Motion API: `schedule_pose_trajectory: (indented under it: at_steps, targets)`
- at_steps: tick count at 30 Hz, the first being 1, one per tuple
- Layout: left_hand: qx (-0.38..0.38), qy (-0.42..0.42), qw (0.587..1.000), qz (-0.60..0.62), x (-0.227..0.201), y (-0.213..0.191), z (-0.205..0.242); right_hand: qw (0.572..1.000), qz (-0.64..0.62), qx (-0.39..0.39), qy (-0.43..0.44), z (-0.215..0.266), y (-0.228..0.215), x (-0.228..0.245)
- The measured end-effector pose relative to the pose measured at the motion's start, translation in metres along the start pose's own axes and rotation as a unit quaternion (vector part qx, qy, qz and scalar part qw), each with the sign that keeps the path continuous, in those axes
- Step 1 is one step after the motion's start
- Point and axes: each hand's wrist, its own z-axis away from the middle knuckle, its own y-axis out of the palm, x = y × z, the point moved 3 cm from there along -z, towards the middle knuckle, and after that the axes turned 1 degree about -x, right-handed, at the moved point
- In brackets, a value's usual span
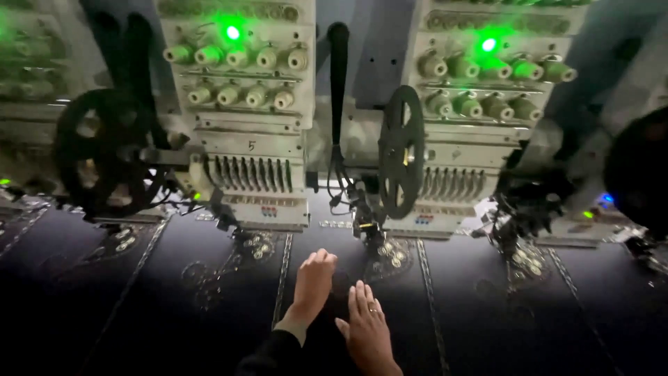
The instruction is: Operating a multi-head industrial embroidery machine, including using the touch-screen control panel and checking the embroidery heads.
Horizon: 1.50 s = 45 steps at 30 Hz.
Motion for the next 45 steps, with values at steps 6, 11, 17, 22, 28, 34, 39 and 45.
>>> schedule_pose_trajectory:
  at_steps: [6, 11, 17, 22, 28, 34, 39, 45]
  targets:
    - [-0.073, -0.021, 0.99, 0.118, 0.054, 0.063, -0.085, 0.999, -0.026, -0.047, -0.005, -0.108, 0.029, -0.008]
    - [-0.116, 0.055, 0.992, -0.018, 0.08, 0.096, -0.121, 0.996, -0.034, -0.076, 0.021, -0.128, 0.04, 0.0]
    - [-0.064, 0.159, 0.968, -0.185, 0.085, 0.131, -0.152, 0.985, 0.022, -0.169, 0.02, -0.138, 0.059, -0.001]
    - [0.109, 0.123, 0.982, -0.095, 0.096, 0.137, -0.154, 0.993, -0.025, -0.115, 0.031, -0.139, 0.051, -0.002]
    - [-0.086, 0.024, 0.995, -0.05, 0.112, 0.108, -0.12, 0.985, 0.011, -0.169, 0.014, -0.145, 0.049, -0.006]
    - [-0.112, -0.078, 0.983, -0.119, 0.116, 0.126, -0.106, 0.984, 0.039, -0.174, 0.028, -0.14, 0.052, -0.008]
    - [-0.216, -0.003, 0.962, -0.166, 0.09, 0.1, -0.117, 0.982, 0.005, -0.184, 0.036, -0.14, 0.055, -0.013]
    - [-0.037, 0.265, 0.96, -0.083, 0.084, 0.088, -0.142, 0.986, 0.044, -0.156, 0.041, -0.143, 0.049, -0.016]
